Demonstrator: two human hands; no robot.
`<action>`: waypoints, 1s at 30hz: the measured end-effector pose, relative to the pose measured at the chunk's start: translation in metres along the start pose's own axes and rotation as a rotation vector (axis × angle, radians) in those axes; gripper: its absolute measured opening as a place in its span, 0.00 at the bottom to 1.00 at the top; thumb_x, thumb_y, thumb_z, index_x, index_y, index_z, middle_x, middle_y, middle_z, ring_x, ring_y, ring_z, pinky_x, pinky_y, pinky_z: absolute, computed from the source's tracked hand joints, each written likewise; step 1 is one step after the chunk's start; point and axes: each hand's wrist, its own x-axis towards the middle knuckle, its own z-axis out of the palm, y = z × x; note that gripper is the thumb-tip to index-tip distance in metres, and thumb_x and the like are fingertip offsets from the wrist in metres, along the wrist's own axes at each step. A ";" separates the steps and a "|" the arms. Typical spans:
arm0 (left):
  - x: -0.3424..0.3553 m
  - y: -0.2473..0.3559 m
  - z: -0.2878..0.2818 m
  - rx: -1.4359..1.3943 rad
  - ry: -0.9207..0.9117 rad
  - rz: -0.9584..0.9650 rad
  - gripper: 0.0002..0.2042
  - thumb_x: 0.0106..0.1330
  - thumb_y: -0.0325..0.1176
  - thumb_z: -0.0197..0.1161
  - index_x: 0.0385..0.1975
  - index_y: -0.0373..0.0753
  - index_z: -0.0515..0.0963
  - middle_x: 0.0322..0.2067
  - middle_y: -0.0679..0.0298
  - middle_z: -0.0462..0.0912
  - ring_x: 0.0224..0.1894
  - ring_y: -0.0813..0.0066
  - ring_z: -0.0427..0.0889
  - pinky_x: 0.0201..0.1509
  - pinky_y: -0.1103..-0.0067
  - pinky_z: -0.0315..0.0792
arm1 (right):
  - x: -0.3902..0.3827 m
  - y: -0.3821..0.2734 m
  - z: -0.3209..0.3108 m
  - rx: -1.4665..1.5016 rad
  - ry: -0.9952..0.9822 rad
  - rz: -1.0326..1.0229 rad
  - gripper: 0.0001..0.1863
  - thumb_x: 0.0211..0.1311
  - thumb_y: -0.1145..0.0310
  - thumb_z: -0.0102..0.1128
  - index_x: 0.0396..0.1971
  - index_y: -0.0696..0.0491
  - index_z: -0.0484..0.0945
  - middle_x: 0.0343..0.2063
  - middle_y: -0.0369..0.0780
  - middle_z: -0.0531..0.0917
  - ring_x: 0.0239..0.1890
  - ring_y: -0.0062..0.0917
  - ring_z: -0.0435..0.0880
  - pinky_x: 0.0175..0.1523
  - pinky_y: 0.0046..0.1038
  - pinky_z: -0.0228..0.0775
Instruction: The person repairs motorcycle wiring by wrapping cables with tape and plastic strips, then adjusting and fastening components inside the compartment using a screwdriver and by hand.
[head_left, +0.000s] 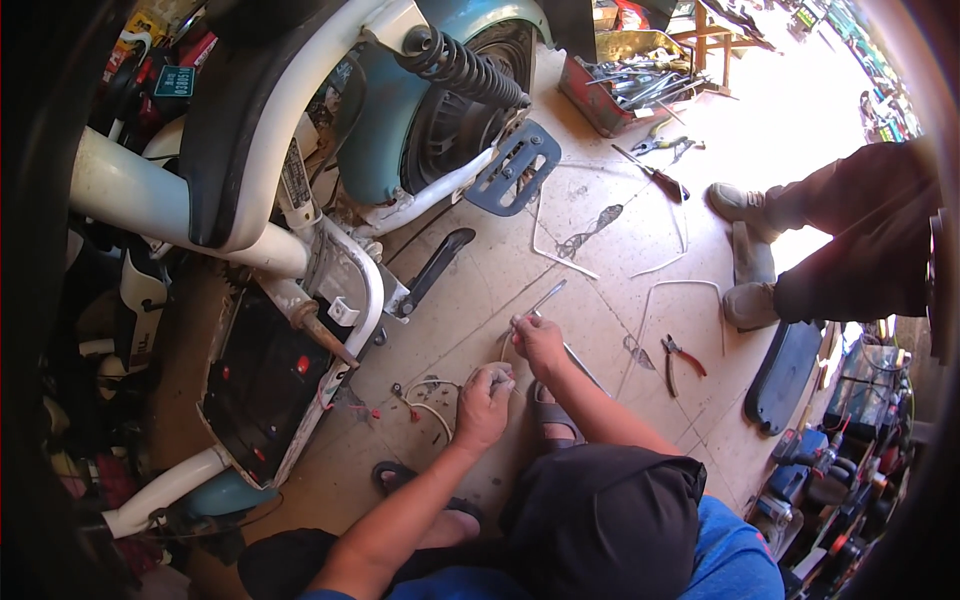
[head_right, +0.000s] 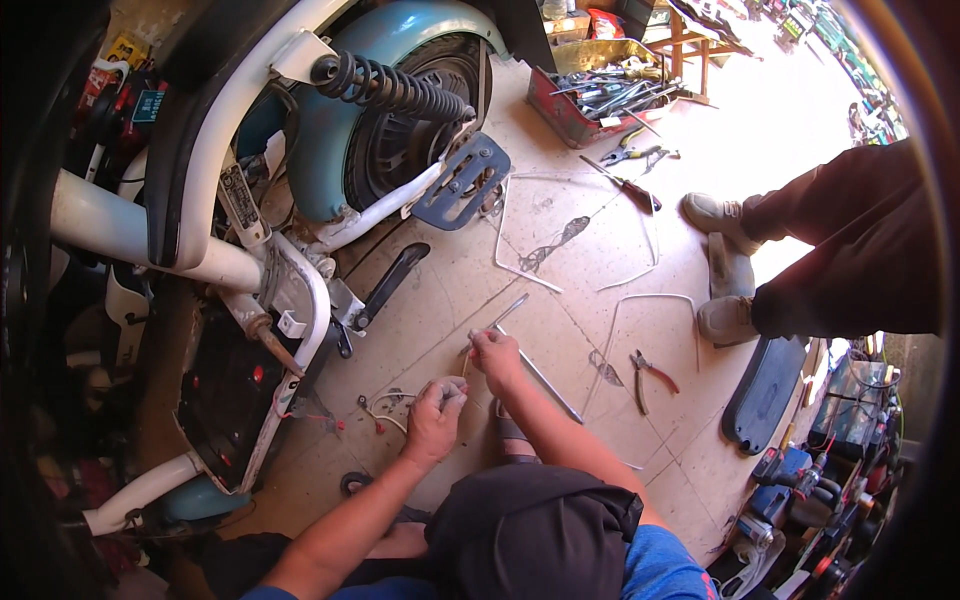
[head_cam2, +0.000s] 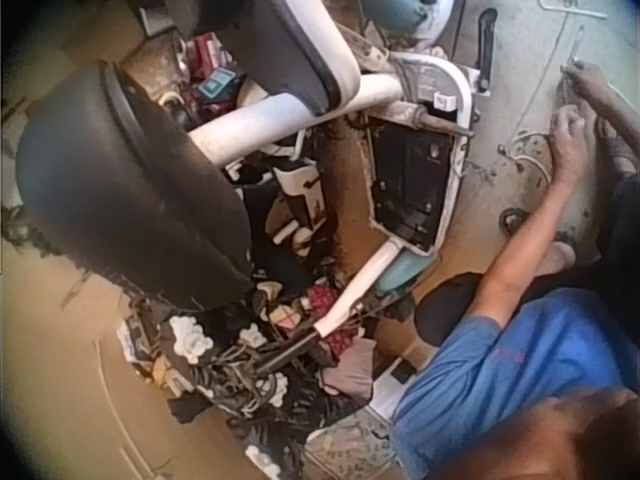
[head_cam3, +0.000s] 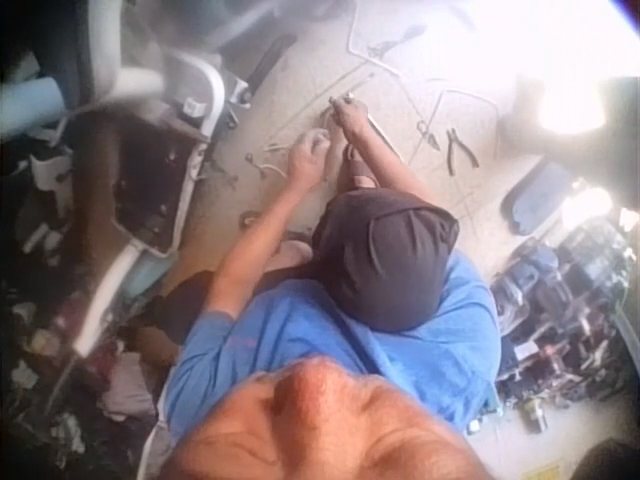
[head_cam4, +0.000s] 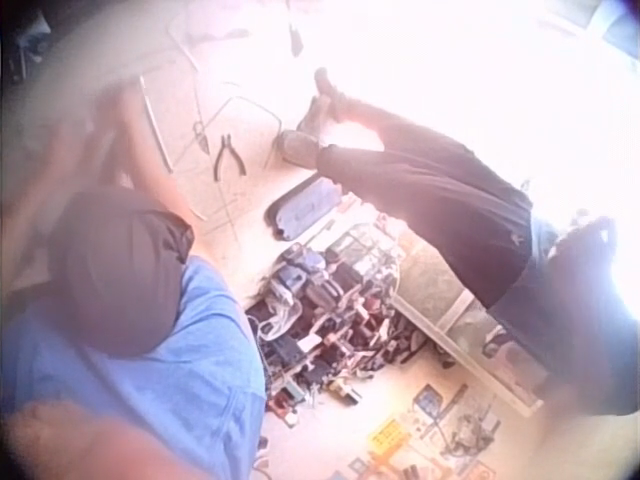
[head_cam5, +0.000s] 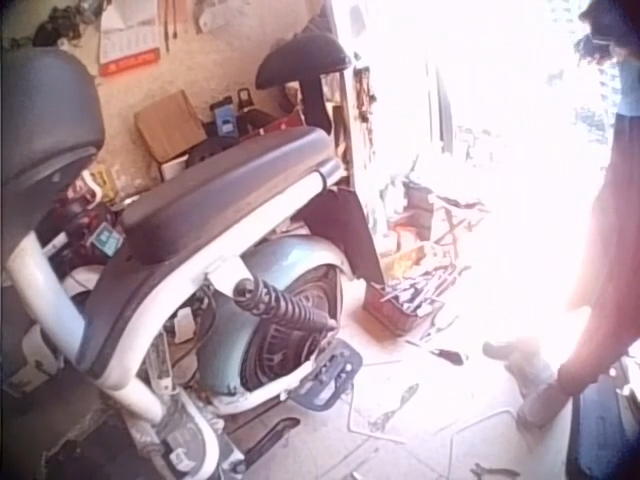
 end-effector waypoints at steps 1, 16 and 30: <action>-0.003 -0.004 0.003 -0.111 -0.064 -0.062 0.07 0.68 0.26 0.63 0.43 0.33 0.79 0.42 0.54 0.87 0.44 0.58 0.87 0.52 0.70 0.79 | 0.006 -0.007 -0.006 -0.026 0.014 -0.045 0.11 0.74 0.65 0.63 0.34 0.57 0.81 0.22 0.34 0.79 0.20 0.16 0.73 0.26 0.21 0.64; 0.046 -0.057 -0.001 -1.227 -0.203 -0.559 0.27 0.60 0.14 0.49 0.64 0.29 0.73 0.59 0.56 0.81 0.61 0.64 0.81 0.71 0.70 0.72 | -0.084 -0.058 0.032 -1.074 -0.332 -0.756 0.12 0.68 0.73 0.61 0.50 0.57 0.82 0.41 0.48 0.88 0.43 0.43 0.89 0.49 0.37 0.81; 0.043 -0.078 0.002 -1.535 -0.233 -0.593 0.23 0.58 0.15 0.51 0.53 0.38 0.80 0.50 0.63 0.85 0.54 0.71 0.81 0.62 0.74 0.75 | -0.094 -0.060 0.027 -0.993 -0.249 -0.865 0.03 0.64 0.74 0.62 0.35 0.54 0.83 0.33 0.47 0.84 0.37 0.46 0.85 0.40 0.41 0.78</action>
